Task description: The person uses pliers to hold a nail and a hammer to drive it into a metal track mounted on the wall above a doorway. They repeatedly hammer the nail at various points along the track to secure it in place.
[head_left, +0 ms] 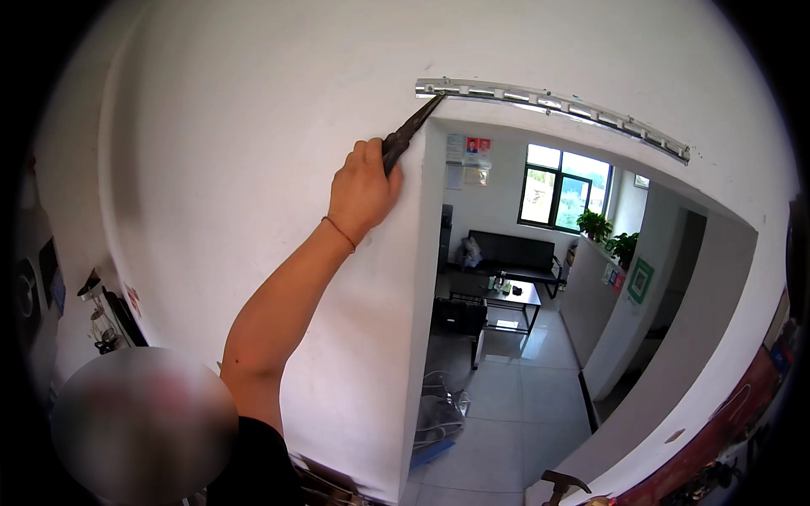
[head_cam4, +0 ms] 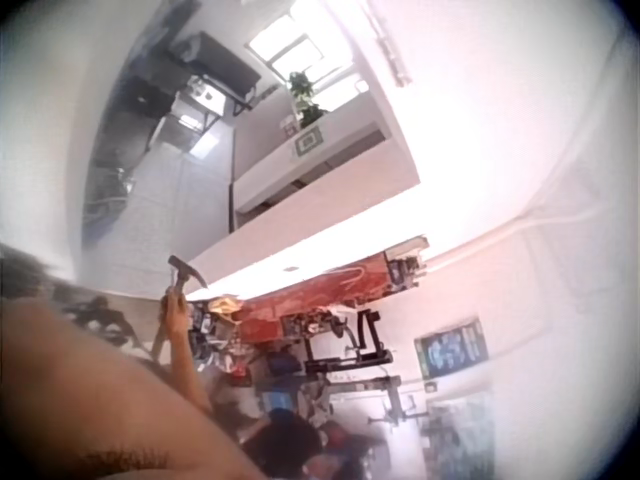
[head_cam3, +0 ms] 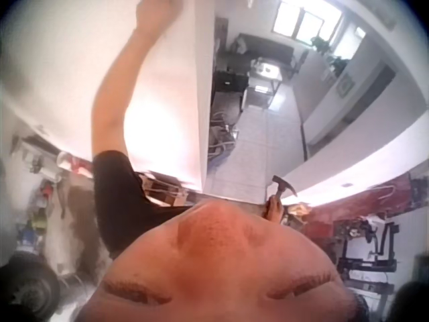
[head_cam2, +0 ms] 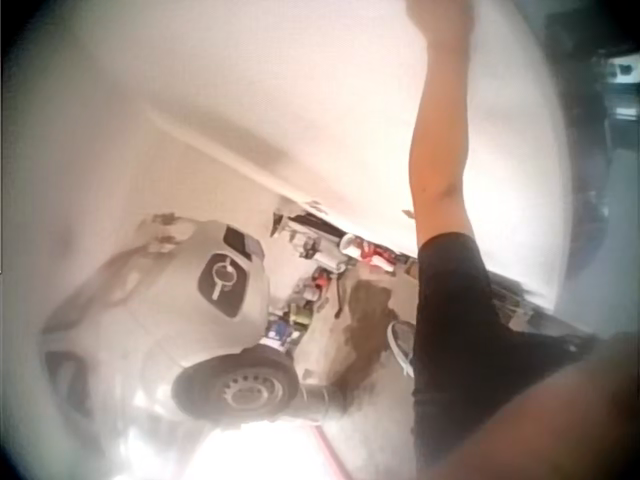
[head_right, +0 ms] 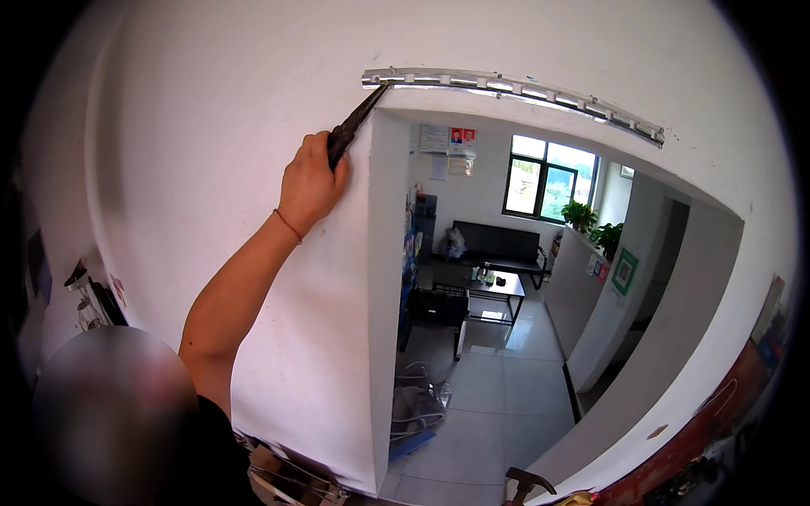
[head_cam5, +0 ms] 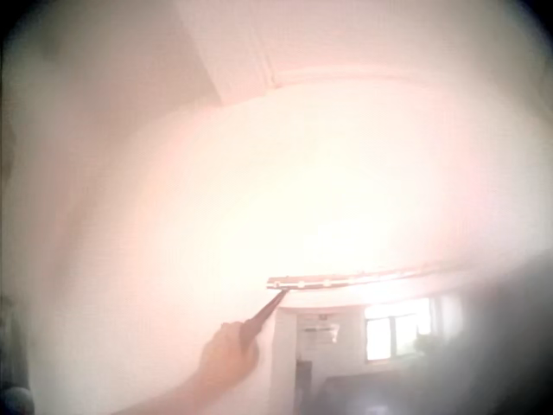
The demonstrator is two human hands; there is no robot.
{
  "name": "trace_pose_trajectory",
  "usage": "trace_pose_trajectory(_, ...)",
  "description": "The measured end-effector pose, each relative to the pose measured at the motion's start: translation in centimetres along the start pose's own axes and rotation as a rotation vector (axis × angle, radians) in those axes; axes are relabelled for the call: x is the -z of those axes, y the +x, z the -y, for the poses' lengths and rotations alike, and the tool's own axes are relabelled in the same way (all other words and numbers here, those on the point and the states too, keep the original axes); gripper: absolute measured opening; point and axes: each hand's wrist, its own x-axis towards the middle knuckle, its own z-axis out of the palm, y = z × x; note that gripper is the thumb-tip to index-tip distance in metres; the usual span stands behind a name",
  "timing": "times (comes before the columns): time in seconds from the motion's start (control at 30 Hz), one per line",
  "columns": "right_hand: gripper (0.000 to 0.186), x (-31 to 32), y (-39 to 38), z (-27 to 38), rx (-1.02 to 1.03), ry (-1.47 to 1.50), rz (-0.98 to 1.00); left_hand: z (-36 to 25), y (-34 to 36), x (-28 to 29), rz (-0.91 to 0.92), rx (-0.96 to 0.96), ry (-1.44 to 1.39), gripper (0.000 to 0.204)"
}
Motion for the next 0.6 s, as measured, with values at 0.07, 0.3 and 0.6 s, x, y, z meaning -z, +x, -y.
trace_pose_trajectory(0.07,0.031,-0.5,0.5,-0.3,-0.017,0.003,0.026,0.2,-0.1,0.0,0.012,0.013,0.0,0.035)
trace_pose_trajectory(0.3,0.031,-2.8,1.4,-1.0,-0.068,-0.058,0.172,0.1,0.5,0.3,-0.019,-0.069,0.045,0.032)
trace_pose_trajectory(0.6,0.033,-4.7,1.7,-1.3,-0.075,-0.075,0.235,0.4,0.1,0.1,-0.032,-0.096,0.095,0.034)
